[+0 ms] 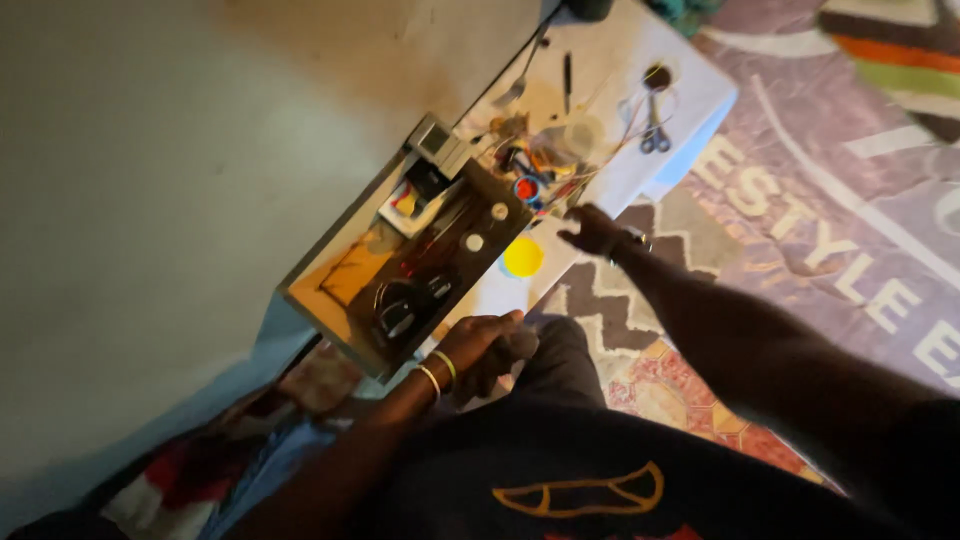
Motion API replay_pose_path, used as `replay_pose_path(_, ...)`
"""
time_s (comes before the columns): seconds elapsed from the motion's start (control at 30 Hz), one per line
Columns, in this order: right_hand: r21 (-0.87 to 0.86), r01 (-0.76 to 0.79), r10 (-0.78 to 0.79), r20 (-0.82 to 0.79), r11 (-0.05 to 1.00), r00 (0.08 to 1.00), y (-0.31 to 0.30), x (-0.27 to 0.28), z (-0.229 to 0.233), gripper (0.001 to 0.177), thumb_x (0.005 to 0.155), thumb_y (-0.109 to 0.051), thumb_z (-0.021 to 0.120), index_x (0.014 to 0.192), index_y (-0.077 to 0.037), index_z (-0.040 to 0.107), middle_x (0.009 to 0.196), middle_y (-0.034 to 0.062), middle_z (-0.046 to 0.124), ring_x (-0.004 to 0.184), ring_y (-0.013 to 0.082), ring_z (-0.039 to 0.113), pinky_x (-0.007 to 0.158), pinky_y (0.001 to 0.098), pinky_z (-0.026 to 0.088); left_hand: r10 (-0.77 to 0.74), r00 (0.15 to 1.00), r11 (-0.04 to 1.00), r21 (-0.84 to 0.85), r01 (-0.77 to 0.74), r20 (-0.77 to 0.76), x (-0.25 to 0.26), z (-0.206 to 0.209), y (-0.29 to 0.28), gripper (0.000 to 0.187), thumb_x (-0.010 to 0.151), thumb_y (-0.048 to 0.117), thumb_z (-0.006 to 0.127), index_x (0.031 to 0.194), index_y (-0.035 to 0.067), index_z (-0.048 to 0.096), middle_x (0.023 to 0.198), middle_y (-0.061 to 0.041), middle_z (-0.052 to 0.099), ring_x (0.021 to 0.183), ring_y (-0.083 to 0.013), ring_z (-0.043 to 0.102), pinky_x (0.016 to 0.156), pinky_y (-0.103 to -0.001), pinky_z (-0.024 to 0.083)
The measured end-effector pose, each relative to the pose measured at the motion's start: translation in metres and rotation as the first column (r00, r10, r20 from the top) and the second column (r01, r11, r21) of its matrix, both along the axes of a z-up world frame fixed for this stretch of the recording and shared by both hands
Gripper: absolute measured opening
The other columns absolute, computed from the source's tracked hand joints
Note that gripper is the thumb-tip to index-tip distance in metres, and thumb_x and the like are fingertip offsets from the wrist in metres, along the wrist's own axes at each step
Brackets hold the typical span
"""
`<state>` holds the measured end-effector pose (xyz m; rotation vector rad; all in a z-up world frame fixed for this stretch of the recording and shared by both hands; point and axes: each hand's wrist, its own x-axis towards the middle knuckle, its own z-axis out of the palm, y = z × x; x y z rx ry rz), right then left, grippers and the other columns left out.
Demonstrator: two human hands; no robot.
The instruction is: The person wipes several small objects on a cluttered table using a cloth. They handle a yellow comb, a black wallet, and a small round container, wiping each item and placing it back on the table.
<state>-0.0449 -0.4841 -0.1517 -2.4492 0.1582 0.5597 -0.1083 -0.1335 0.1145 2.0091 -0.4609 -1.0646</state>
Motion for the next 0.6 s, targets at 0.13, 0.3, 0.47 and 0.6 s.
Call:
replay_pose_path(0.13, -0.084, -0.118, 0.122, 0.047, 0.99, 0.991, 0.007, 0.05, -0.008, 0.049, 0.084, -0.042, 0.076, 0.126, -0.022, 0.063, 0.126, 0.012, 0.064, 0.117, 0.0358, 0.066, 0.099, 0.0451, 0.055, 0.194, 0.921, 0.955, 0.277, -0.1, -0.337, 0.006, -0.011, -0.013, 0.051, 0.094, 0.039, 0.063, 0.11, -0.009, 0.071, 0.095, -0.03, 0.073, 0.102, -0.0451, 0.069, 0.084, -0.046, 0.057)
replay_pose_path(0.3, -0.037, -0.192, 0.195, 0.127, 0.981, 0.973, 0.022, 0.093, -0.056, 0.052, 0.082, -0.034, 0.077, 0.132, -0.029, 0.064, 0.142, 0.0131, 0.052, 0.111, 0.0429, 0.068, 0.094, 0.0518, 0.056, 0.151, 0.983, 0.983, 0.121, -0.138, -0.103, -0.062, -0.181, 0.024, 0.028, 0.085, 0.043, 0.066, 0.093, 0.016, 0.069, 0.092, -0.007, 0.07, 0.097, -0.0258, 0.066, 0.084, -0.04, 0.051)
replay_pose_path(0.47, -0.052, -0.349, 0.353, 0.131, 0.936, 0.927, 0.038, 0.122, -0.119, 0.063, 0.079, -0.032, 0.077, 0.139, -0.041, 0.06, 0.153, 0.0142, 0.045, 0.115, 0.05, 0.065, 0.099, 0.0533, 0.056, -0.04, 0.988, 0.996, -0.071, 0.051, 0.146, -0.052, -0.17, 0.019, 0.024, 0.079, 0.049, 0.071, 0.087, 0.027, 0.07, 0.082, 0.007, 0.069, 0.088, -0.0152, 0.07, 0.08, -0.027, 0.055)
replay_pose_path(0.6, 0.711, 0.7, -0.219, -0.673, 0.071, 0.706, 0.051, 0.124, -0.148, 0.029, 0.086, -0.006, 0.069, 0.109, -0.021, 0.06, 0.1, -0.0004, 0.058, 0.091, 0.0188, 0.066, 0.077, 0.0295, 0.057, 0.555, 0.708, 0.832, 0.284, -0.476, -0.436, -0.022, -0.098, -0.009, 0.035, 0.082, 0.048, 0.073, 0.076, 0.013, 0.074, 0.082, -0.011, 0.072, 0.087, -0.0265, 0.066, 0.084, -0.035, 0.048)
